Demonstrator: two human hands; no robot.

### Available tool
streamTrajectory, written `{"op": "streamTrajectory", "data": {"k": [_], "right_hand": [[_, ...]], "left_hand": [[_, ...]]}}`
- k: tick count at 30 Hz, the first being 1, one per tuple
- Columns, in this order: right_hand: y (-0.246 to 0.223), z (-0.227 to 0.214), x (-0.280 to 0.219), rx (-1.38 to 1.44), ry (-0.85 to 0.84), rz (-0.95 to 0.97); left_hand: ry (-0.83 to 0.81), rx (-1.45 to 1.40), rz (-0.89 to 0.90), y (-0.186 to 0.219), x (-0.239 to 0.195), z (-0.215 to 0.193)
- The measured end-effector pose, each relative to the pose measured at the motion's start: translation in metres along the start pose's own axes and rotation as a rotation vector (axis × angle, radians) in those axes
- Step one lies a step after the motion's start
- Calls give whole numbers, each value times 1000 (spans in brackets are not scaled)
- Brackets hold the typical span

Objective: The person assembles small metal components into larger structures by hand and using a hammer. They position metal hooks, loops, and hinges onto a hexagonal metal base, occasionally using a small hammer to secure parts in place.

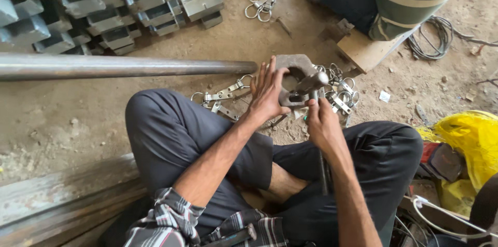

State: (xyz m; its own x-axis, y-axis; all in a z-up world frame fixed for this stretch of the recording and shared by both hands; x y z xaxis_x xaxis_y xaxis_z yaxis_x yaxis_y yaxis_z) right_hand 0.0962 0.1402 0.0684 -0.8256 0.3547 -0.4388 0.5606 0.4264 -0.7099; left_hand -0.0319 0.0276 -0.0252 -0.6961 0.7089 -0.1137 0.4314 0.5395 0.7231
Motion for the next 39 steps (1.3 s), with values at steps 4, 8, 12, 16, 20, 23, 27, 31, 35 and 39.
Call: {"op": "streamTrajectory", "data": {"k": [4,8,12,16,20,23,27,31,35,39], "right_hand": [[-19,-7,-12,3,91,-102],[-35,-11,-32,-29,243,-246],[-25,6,-34,21,315,-274],[-15,16,-8,-118,126,-216],[-33,-11,-29,-106,160,-132],[-51,-17,-57,-124,364,-312],[-34,15,-38,-133,417,-187],[-26,16,-15,-147,148,-204],[-48,0,-54,-145,299,-274],[-47,10,-56,-74,360,-250]], "left_hand": [[-12,-15,10,6,-4,-4],[-2,-48,12,6,-3,-8],[-27,-72,-14,7,-2,-10],[-20,-100,-18,6,0,-9],[-23,-102,-9,1,3,-3],[-37,-108,-19,-4,7,2],[-25,-97,-10,-7,8,4],[-26,-49,7,-5,10,-2],[-13,-77,-7,-9,0,-2],[16,-80,32,-5,6,2]]}}
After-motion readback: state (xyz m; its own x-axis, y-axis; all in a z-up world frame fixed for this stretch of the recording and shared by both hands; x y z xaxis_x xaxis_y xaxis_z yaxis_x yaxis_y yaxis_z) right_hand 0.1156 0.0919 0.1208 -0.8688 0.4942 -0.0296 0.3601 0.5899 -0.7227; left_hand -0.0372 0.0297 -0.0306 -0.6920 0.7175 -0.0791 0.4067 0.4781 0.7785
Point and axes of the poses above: each hand's wrist, its own x-axis towards the middle knuckle, its own z-axis out of the palm, y = z × x, the point moved 3 cm from there along x, towards the middle knuckle, and after that the axes turned 12 degrees about -y, right-handed, at the moved point
